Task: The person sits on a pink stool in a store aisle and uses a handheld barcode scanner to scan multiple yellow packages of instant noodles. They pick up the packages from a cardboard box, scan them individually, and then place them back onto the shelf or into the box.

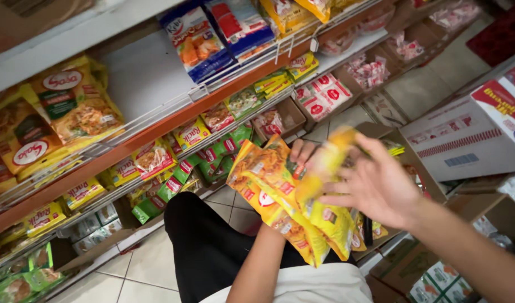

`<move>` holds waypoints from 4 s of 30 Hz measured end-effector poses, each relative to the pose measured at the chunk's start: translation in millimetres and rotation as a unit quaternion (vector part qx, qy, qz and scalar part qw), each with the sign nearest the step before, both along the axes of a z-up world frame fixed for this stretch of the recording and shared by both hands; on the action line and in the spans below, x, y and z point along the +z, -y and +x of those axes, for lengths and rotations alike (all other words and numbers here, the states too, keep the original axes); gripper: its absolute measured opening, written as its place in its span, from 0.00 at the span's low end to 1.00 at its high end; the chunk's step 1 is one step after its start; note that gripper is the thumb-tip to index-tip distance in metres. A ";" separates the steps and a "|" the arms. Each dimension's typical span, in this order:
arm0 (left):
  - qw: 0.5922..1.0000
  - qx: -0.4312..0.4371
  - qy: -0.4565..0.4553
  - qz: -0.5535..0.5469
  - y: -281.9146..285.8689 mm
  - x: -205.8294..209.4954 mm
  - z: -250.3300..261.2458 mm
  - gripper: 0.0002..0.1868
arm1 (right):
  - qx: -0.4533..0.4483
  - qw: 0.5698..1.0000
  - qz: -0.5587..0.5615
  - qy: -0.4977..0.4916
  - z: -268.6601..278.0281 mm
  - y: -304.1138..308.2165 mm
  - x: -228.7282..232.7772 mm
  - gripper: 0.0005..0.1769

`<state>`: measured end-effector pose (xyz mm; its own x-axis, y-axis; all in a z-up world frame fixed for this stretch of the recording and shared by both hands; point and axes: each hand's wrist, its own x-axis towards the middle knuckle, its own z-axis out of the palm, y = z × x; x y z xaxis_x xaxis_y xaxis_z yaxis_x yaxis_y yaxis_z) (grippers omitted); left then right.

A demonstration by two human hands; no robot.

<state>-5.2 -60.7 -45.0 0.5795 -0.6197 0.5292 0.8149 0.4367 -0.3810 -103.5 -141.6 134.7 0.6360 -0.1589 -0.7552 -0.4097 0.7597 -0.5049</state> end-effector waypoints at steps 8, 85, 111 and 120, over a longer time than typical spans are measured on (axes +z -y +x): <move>0.946 0.028 0.003 0.323 -46.8 1.7 -3.1 0.31 | 0.236 0.684 -0.687 0.069 -6.4 -64.0 -43.5 0.34; 0.732 0.002 0.131 0.669 -104.5 56.3 -0.7 0.36 | 0.086 0.984 -0.150 0.041 -21.6 -44.0 -125.0 0.35; 0.752 0.160 -0.002 0.640 -113.8 63.6 21.5 0.45 | 0.237 0.942 -0.222 0.081 -24.4 -54.0 -107.4 0.57; 0.708 0.241 -0.047 0.662 -155.6 107.0 68.5 0.50 | 0.266 0.947 -0.102 0.147 21.4 -82.4 -98.5 0.60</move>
<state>63.2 94.9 62.0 0.8870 -0.2547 -0.3853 0.4475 0.6803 0.5805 -82.1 -59.2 36.2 0.8450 0.1183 -0.5215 -0.5260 0.3595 -0.7708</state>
